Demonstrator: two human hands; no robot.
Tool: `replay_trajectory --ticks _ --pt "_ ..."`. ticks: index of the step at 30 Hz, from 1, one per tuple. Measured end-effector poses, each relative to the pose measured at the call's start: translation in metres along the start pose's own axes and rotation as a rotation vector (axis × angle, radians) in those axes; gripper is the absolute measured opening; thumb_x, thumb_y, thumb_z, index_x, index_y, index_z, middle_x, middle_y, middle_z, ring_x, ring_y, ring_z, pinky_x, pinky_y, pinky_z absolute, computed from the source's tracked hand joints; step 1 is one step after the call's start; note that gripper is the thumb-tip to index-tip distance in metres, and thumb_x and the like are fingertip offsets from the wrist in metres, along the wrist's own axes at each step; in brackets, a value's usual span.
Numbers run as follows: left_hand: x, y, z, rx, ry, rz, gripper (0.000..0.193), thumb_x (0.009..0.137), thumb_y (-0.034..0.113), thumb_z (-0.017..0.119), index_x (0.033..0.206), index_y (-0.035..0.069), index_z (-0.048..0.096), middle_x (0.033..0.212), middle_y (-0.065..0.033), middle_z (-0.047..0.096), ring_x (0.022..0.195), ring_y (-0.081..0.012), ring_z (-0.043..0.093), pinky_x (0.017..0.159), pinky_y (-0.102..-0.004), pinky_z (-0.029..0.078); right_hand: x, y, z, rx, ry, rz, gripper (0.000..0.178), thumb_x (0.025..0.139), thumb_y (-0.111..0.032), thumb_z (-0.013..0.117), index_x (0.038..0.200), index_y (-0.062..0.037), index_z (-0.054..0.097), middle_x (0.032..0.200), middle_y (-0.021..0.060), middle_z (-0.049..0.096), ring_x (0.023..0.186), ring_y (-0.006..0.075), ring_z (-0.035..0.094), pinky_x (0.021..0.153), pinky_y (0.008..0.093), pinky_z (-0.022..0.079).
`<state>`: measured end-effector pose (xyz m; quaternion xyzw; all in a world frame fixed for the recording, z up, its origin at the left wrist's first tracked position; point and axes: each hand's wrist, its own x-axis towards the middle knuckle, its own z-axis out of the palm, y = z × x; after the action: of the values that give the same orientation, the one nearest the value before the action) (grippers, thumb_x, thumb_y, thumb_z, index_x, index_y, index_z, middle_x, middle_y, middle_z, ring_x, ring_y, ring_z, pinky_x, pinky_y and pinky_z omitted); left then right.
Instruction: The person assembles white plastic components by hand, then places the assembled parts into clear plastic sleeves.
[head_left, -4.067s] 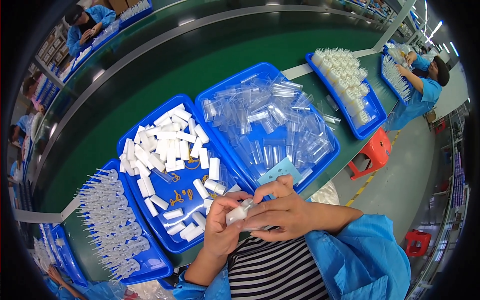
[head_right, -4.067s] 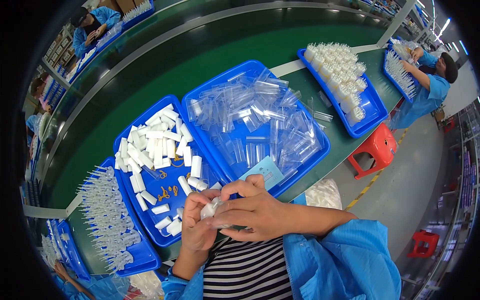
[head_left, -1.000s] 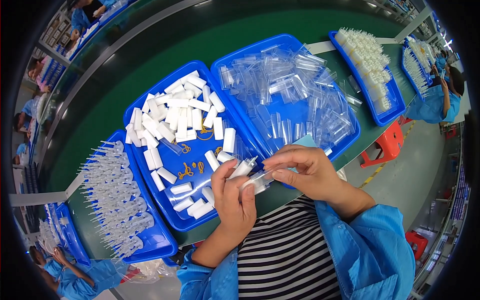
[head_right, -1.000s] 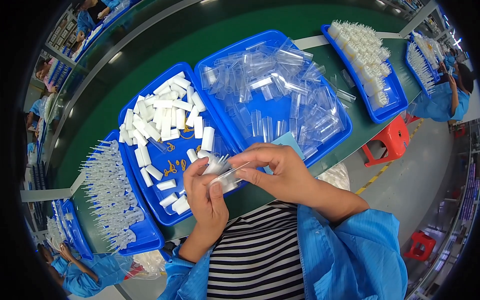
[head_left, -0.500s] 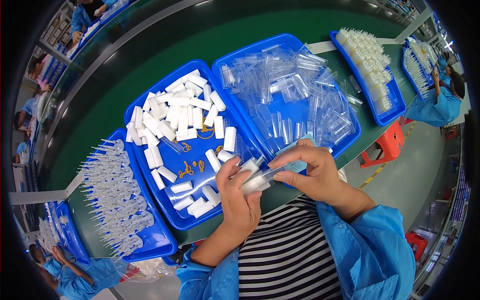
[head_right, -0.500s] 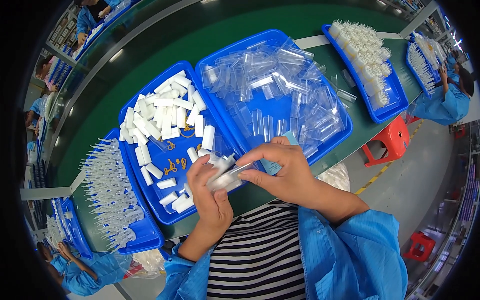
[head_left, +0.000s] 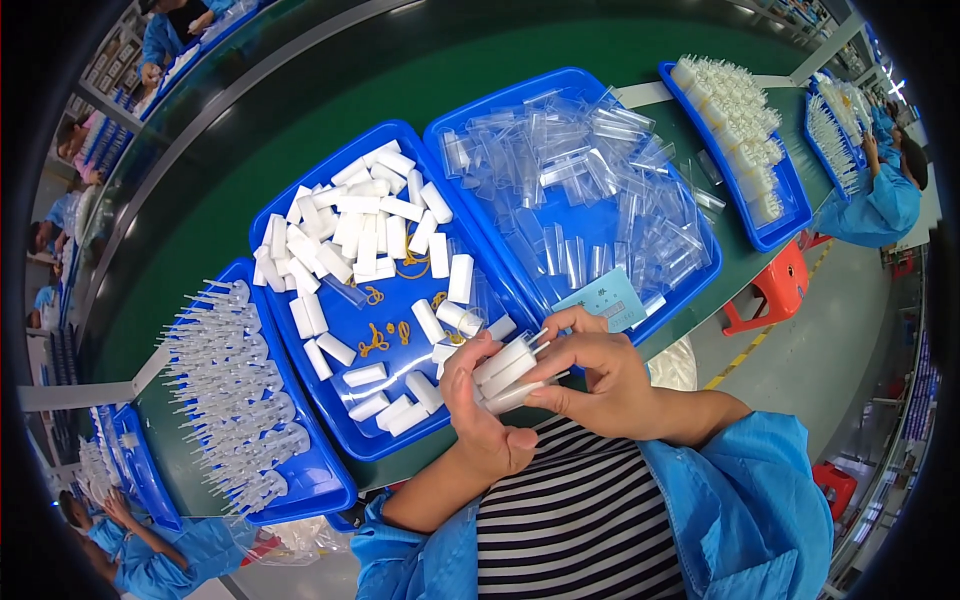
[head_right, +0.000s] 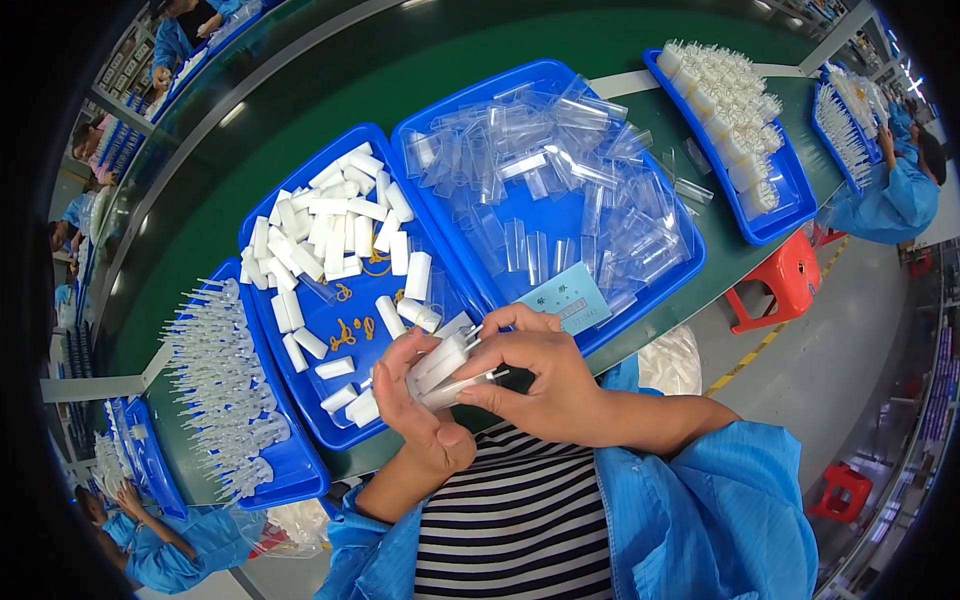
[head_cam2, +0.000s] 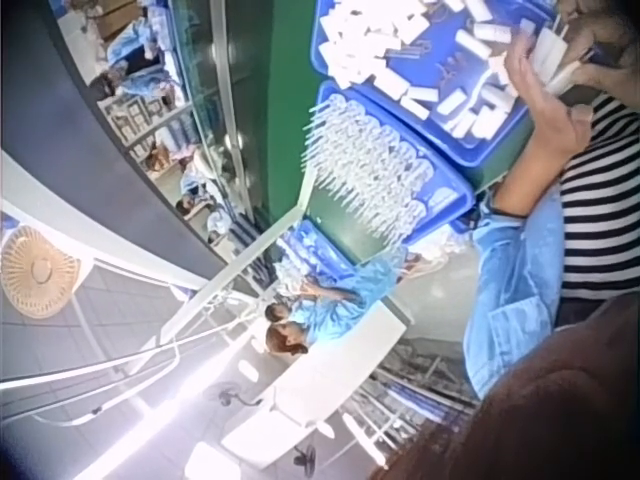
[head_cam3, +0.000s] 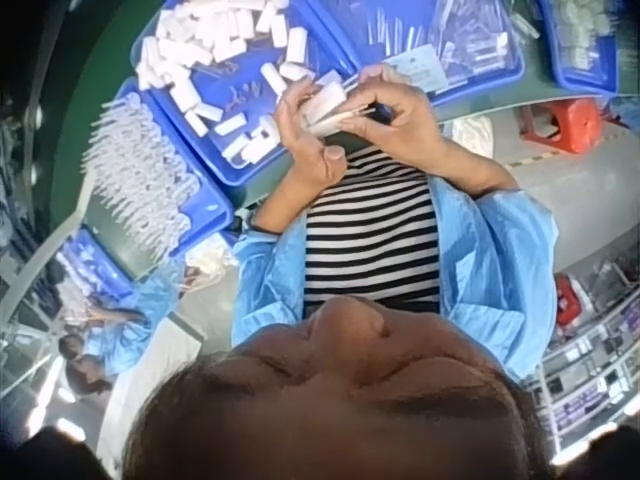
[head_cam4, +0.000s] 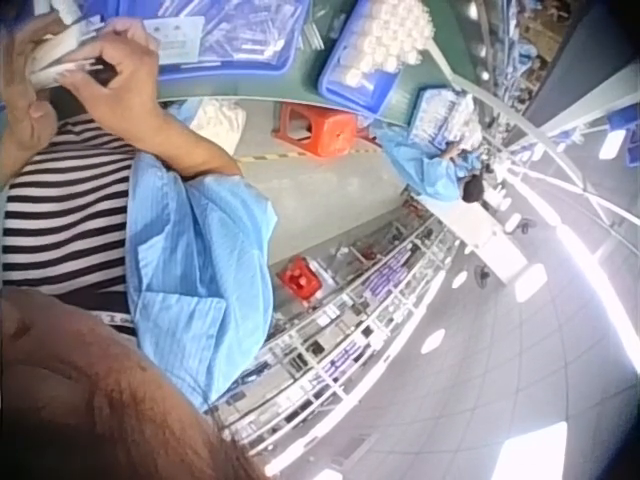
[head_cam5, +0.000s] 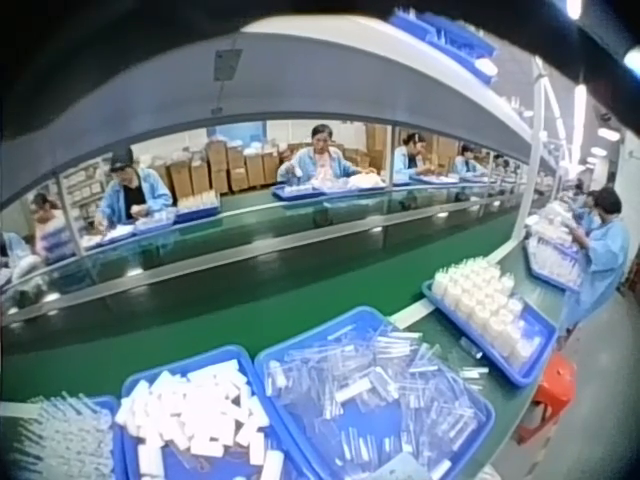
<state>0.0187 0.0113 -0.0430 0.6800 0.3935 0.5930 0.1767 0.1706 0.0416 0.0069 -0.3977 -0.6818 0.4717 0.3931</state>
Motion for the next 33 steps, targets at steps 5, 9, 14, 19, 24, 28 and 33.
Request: replay_trajectory --ticks 5,9,14,19,24,28,33 --pt "0.013 0.015 -0.007 -0.215 0.024 -0.093 0.065 0.085 0.015 0.053 0.133 0.000 0.012 0.119 -0.0316 0.038 0.100 -0.0341 0.050 0.085 -0.0417 0.044 0.006 -0.010 -0.009 -0.019 -0.079 -0.105 0.026 0.068 -0.021 0.077 0.090 -0.0126 0.065 0.090 0.0022 0.060 0.100 0.0174 0.050 0.085 0.0329 0.030" --pt "0.010 0.014 -0.009 -0.110 0.007 0.106 0.071 0.080 0.003 0.050 0.133 0.002 0.003 0.117 -0.0314 0.037 0.098 -0.0346 0.051 0.082 -0.0414 0.046 -0.005 -0.012 -0.003 0.709 -0.032 0.248 0.031 0.072 -0.003 0.071 0.100 -0.0009 0.058 0.113 0.0100 0.046 0.104 0.0161 0.048 0.090 0.0301 0.036" --pt "0.012 0.016 -0.007 -0.102 -0.020 0.004 0.056 0.076 0.002 0.054 0.126 -0.002 0.028 0.120 -0.0263 0.038 0.101 -0.0317 0.050 0.084 -0.0385 0.045 -0.002 -0.009 -0.005 0.033 -0.002 -0.075 0.022 0.072 -0.002 0.070 0.092 -0.0057 0.063 0.101 0.0108 0.055 0.095 0.0144 0.051 0.085 0.0287 0.031" --pt "0.020 0.019 -0.008 -0.102 -0.142 -0.187 0.039 0.073 0.000 0.057 0.110 -0.003 0.045 0.117 -0.0231 0.042 0.105 -0.0308 0.048 0.090 -0.0373 0.040 0.002 -0.005 -0.006 -0.138 0.103 -0.165 0.016 0.069 -0.013 0.072 0.084 -0.0132 0.065 0.095 0.0051 0.058 0.094 0.0158 0.053 0.078 0.0318 0.026" --pt "0.020 0.018 -0.003 -0.336 -0.098 -0.347 0.037 0.073 -0.005 0.057 0.108 -0.001 0.045 0.119 -0.0202 0.042 0.108 -0.0269 0.046 0.093 -0.0353 0.038 0.006 -0.007 -0.009 -0.284 0.097 -0.258 0.016 0.066 -0.008 0.072 0.079 -0.0132 0.064 0.079 -0.0001 0.064 0.098 0.0188 0.053 0.079 0.0320 0.026" --pt "0.019 0.016 0.000 -0.456 -0.026 -0.474 0.037 0.072 -0.008 0.059 0.106 -0.001 0.046 0.119 -0.0180 0.042 0.108 -0.0246 0.047 0.092 -0.0338 0.038 0.008 -0.007 -0.009 -0.346 0.116 -0.313 0.016 0.065 -0.009 0.072 0.078 -0.0144 0.064 0.073 -0.0029 0.064 0.096 0.0197 0.054 0.078 0.0321 0.026" --pt "0.020 0.013 -0.004 -0.233 -0.144 -0.379 0.035 0.072 -0.005 0.061 0.105 0.000 0.048 0.119 -0.0181 0.043 0.107 -0.0262 0.048 0.090 -0.0336 0.040 0.007 -0.003 -0.009 -0.308 0.066 -0.256 0.016 0.066 -0.013 0.073 0.078 -0.0163 0.063 0.085 -0.0012 0.063 0.096 0.0151 0.052 0.075 0.0336 0.024"
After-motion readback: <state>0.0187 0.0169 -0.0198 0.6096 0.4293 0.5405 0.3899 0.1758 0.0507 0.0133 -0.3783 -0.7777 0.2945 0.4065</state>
